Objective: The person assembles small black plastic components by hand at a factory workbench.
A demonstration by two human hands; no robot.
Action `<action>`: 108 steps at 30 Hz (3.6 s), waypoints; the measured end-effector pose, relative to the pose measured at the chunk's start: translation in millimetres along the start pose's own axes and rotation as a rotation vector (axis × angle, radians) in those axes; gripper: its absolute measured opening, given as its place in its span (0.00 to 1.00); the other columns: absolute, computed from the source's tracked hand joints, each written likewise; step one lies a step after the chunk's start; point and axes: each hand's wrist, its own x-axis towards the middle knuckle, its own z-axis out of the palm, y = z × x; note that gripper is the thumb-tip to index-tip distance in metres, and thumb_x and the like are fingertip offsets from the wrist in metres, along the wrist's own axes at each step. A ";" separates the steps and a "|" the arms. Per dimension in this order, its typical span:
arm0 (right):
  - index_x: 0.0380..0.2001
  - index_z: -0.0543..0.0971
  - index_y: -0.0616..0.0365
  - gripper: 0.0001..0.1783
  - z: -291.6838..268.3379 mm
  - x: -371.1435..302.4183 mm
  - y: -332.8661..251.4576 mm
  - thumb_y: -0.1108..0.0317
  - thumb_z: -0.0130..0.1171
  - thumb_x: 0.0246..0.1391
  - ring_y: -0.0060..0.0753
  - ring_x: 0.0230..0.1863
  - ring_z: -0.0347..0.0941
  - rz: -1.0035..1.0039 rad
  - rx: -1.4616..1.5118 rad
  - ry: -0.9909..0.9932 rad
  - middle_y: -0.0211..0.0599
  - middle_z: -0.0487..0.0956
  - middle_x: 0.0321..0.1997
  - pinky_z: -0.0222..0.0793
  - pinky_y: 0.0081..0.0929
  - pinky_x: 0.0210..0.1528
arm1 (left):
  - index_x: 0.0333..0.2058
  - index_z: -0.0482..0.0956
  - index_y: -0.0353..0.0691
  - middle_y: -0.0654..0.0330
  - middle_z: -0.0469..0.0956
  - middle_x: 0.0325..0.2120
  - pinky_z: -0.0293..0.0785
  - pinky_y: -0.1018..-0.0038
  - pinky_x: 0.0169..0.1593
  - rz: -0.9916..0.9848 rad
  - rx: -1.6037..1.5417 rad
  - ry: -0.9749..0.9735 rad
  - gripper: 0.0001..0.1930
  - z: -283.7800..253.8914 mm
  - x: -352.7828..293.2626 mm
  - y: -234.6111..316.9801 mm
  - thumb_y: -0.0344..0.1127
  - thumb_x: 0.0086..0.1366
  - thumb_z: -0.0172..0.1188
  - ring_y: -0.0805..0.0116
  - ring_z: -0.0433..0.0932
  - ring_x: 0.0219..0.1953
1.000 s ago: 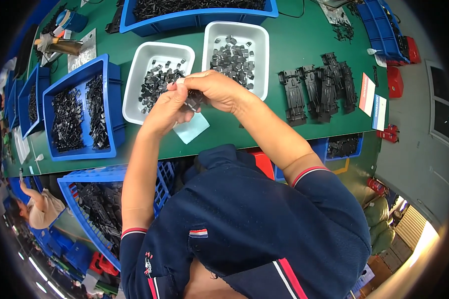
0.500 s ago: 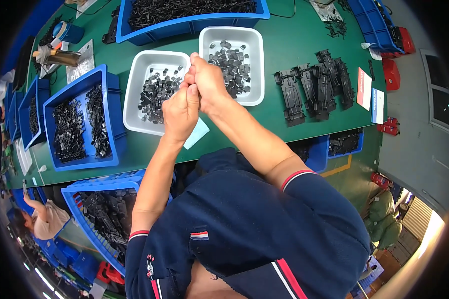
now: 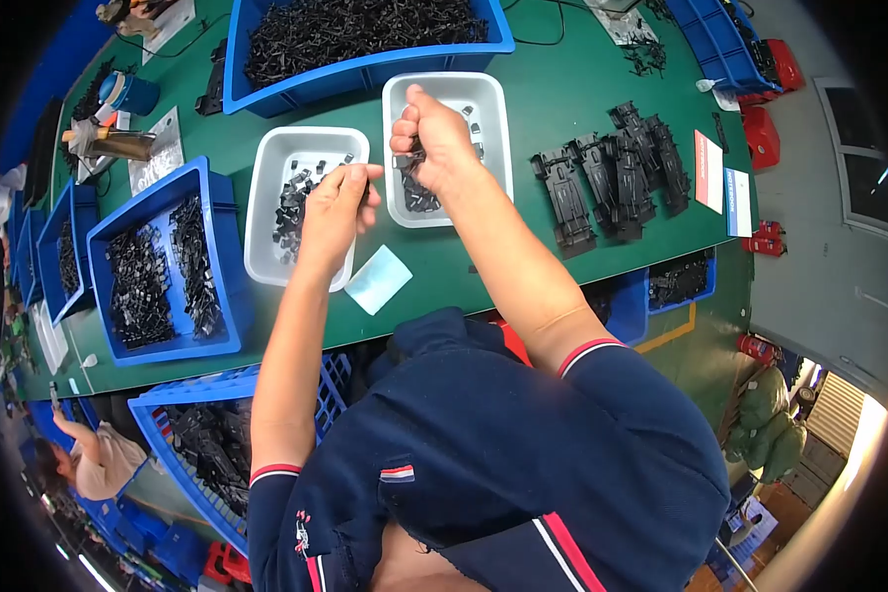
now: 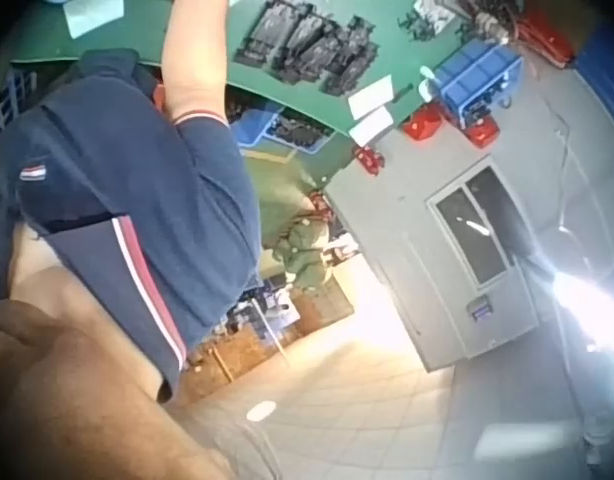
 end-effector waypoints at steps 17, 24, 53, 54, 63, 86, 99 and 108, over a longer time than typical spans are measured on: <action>0.18 0.64 0.51 0.19 11.3 -15.8 35.6 0.54 0.48 0.60 0.25 0.18 0.60 -0.045 -0.121 0.265 0.27 0.64 0.16 0.58 0.23 0.20 | 0.31 0.72 0.30 0.41 0.75 0.22 0.69 0.56 0.31 0.107 0.501 0.047 0.27 22.6 4.7 -15.3 0.56 0.65 0.47 0.40 0.75 0.30; 0.19 0.62 0.50 0.18 -1.1 -8.9 32.3 0.55 0.45 0.61 0.25 0.16 0.60 0.054 0.007 0.307 0.26 0.63 0.14 0.56 0.22 0.18 | 0.34 0.71 0.31 0.41 0.76 0.26 0.70 0.54 0.33 0.350 0.568 0.029 0.17 21.3 1.8 -20.9 0.43 0.66 0.49 0.39 0.75 0.31; 0.31 0.73 0.56 0.10 -206.4 -102.1 67.5 0.66 0.61 0.45 0.49 0.31 0.73 -0.391 -2.000 0.006 0.42 0.73 0.30 0.70 0.42 0.33 | 0.36 0.81 0.32 0.43 0.78 0.39 0.71 0.72 0.43 -0.122 0.175 -0.008 0.14 46.2 90.2 -74.8 0.36 0.55 0.62 0.59 0.79 0.40; 0.32 0.73 0.57 0.10 -205.0 -99.4 67.4 0.67 0.60 0.46 0.50 0.32 0.73 -0.357 -2.056 -0.037 0.44 0.73 0.30 0.70 0.43 0.33 | 0.36 0.81 0.32 0.43 0.78 0.39 0.71 0.72 0.43 -0.120 0.177 0.005 0.14 41.8 88.8 -77.4 0.36 0.55 0.62 0.59 0.79 0.40; 0.35 0.70 0.59 0.12 -186.0 -102.5 63.8 0.67 0.59 0.47 0.53 0.32 0.73 -0.364 -2.092 0.007 0.48 0.73 0.33 0.69 0.44 0.34 | 0.33 0.80 0.33 0.53 0.80 0.26 0.73 0.73 0.35 0.097 0.354 0.079 0.13 43.8 43.7 -53.6 0.39 0.57 0.60 0.67 0.79 0.29; 0.31 0.75 0.64 0.08 -146.7 -91.1 41.0 0.77 0.55 0.44 0.52 0.29 0.73 -0.580 -2.019 -0.269 0.51 0.74 0.32 0.69 0.39 0.33 | 0.34 0.79 0.33 0.55 0.79 0.27 0.73 0.75 0.35 0.055 0.127 0.500 0.12 -85.4 -130.1 -51.4 0.37 0.59 0.59 0.72 0.78 0.30; 0.26 0.76 0.65 0.18 -58.0 17.4 11.9 0.58 0.53 0.55 0.39 0.20 0.70 -0.827 -1.786 0.051 0.39 0.71 0.14 0.65 0.35 0.27 | 0.31 0.77 0.34 0.50 0.76 0.29 0.72 0.63 0.39 0.075 0.637 1.079 0.11 -244.2 -134.5 -49.9 0.37 0.58 0.57 0.54 0.76 0.34; 0.35 0.74 0.63 0.17 183.6 7.7 165.8 0.60 0.42 0.60 0.19 0.11 0.55 0.335 -1.022 -0.615 0.30 0.66 0.14 0.49 0.18 0.13 | 0.32 0.76 0.31 0.46 0.75 0.35 0.75 0.60 0.39 -0.394 1.122 0.854 0.09 -324.3 -105.1 -120.1 0.29 0.54 0.52 0.49 0.76 0.38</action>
